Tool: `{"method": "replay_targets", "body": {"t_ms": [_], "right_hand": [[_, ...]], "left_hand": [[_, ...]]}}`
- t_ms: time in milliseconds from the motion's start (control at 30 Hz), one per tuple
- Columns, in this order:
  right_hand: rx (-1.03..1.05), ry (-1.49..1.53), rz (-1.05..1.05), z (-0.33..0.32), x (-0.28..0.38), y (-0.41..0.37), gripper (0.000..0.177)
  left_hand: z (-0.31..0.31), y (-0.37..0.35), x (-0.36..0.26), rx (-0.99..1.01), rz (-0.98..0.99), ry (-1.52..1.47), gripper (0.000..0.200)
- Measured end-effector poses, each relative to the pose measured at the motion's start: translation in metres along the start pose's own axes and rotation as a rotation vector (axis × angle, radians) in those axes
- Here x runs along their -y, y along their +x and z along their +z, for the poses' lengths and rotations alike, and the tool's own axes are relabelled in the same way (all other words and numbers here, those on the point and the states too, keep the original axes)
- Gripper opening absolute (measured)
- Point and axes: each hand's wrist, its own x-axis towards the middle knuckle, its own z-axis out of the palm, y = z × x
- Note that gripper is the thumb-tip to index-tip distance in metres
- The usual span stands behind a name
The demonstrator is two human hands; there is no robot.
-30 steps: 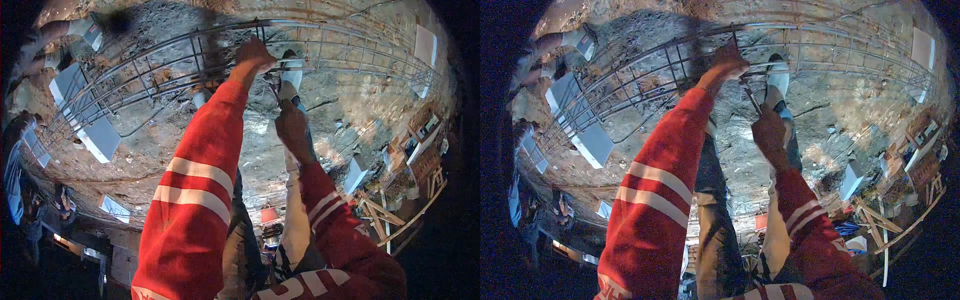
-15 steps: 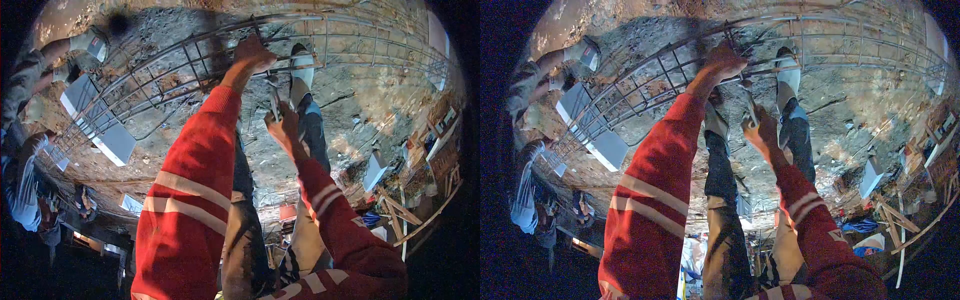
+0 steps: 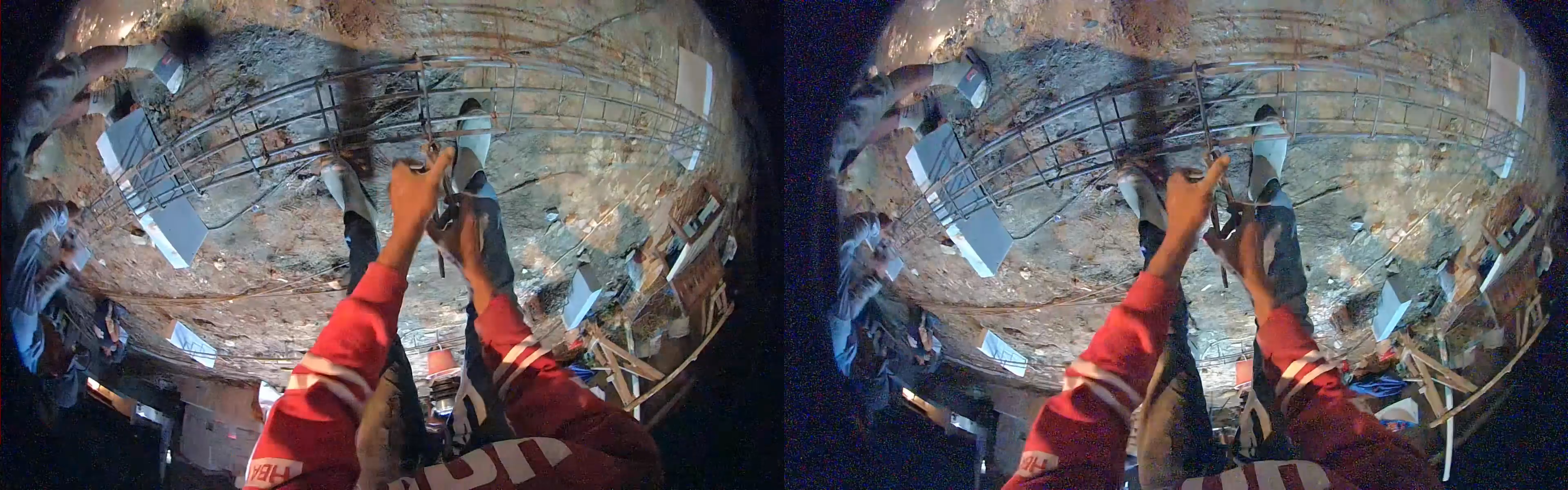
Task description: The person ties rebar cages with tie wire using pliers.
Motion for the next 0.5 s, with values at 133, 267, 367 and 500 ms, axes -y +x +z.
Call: {"method": "replay_targets", "body": {"t_ms": [133,267,367,500], "right_hand": [[-0.07,-0.164,-0.046,0.003,-0.009,-0.002,0.047],[-0.302,-0.552,-0.101,0.01,-0.051,-0.008,0.026],[-0.345,-0.438,-0.112,0.018,-0.07,-0.002,0.015],[-0.007,-0.043,0.112,0.02,-0.065,0.001,0.015]], "left_hand": [[0.04,0.029,0.031,0.637,-0.494,-0.94,0.044],[0.068,0.032,0.038,0.731,-0.316,-1.29,0.04],[0.072,0.025,0.037,0.47,-0.278,-1.045,0.031],[0.058,0.031,0.034,0.471,-0.24,-0.937,0.025]]}}
